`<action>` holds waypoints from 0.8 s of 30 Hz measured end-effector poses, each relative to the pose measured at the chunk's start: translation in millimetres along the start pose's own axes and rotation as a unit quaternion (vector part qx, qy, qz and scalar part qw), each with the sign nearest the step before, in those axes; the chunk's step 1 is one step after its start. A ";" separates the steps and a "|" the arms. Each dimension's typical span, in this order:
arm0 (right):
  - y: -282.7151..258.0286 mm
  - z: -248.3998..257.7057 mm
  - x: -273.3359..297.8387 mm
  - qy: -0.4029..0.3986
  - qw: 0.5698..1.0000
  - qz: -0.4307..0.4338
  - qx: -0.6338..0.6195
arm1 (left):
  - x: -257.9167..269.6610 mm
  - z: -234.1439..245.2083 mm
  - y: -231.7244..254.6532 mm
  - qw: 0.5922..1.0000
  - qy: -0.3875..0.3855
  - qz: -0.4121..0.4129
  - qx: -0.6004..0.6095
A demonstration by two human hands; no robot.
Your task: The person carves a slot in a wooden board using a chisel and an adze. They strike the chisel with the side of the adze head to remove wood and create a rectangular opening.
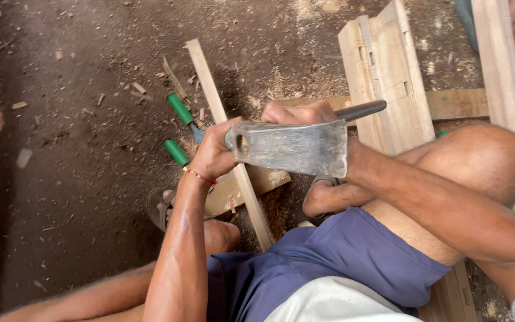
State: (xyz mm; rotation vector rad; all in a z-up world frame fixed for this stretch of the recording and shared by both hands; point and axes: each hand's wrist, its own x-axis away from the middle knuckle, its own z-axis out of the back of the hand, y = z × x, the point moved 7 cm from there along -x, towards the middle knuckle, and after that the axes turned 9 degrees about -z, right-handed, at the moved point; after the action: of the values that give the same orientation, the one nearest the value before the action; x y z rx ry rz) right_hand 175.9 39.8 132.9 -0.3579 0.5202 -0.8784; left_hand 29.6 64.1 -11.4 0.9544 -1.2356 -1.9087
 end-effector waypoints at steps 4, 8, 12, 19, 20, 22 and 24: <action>2.7 -6.4 -11.9 0.018 0.999 -0.015 0.049 | -7.8 2.7 6.9 1.000 0.021 -0.006 -0.022; 19.5 -13.1 -0.8 0.007 0.993 -0.055 -0.100 | 0.6 12.9 -15.4 0.998 0.034 0.044 0.032; 40.9 -52.8 -7.3 -0.066 0.984 -0.081 0.144 | -4.1 -0.2 -36.9 0.998 0.032 0.046 0.023; 25.1 -36.9 -17.7 -0.005 0.992 -0.013 0.127 | -2.8 11.2 -27.5 0.995 0.057 0.071 0.033; 21.7 -26.4 -17.0 -0.001 0.993 -0.015 0.121 | -5.3 10.1 -20.0 0.993 0.055 0.085 0.056; 13.9 -9.4 -17.7 0.007 0.994 -0.017 0.107 | -5.4 12.0 -7.0 0.987 0.052 0.115 0.102; 6.1 4.6 -18.7 -0.001 0.998 -0.026 0.049 | -3.3 15.3 6.8 0.988 0.069 0.101 0.093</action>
State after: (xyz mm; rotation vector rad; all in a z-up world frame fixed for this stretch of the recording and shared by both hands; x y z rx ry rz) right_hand 172.5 58.8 138.9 -0.2824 0.4664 -0.9502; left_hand 19.3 71.4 0.0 0.9972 -1.3891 -1.5670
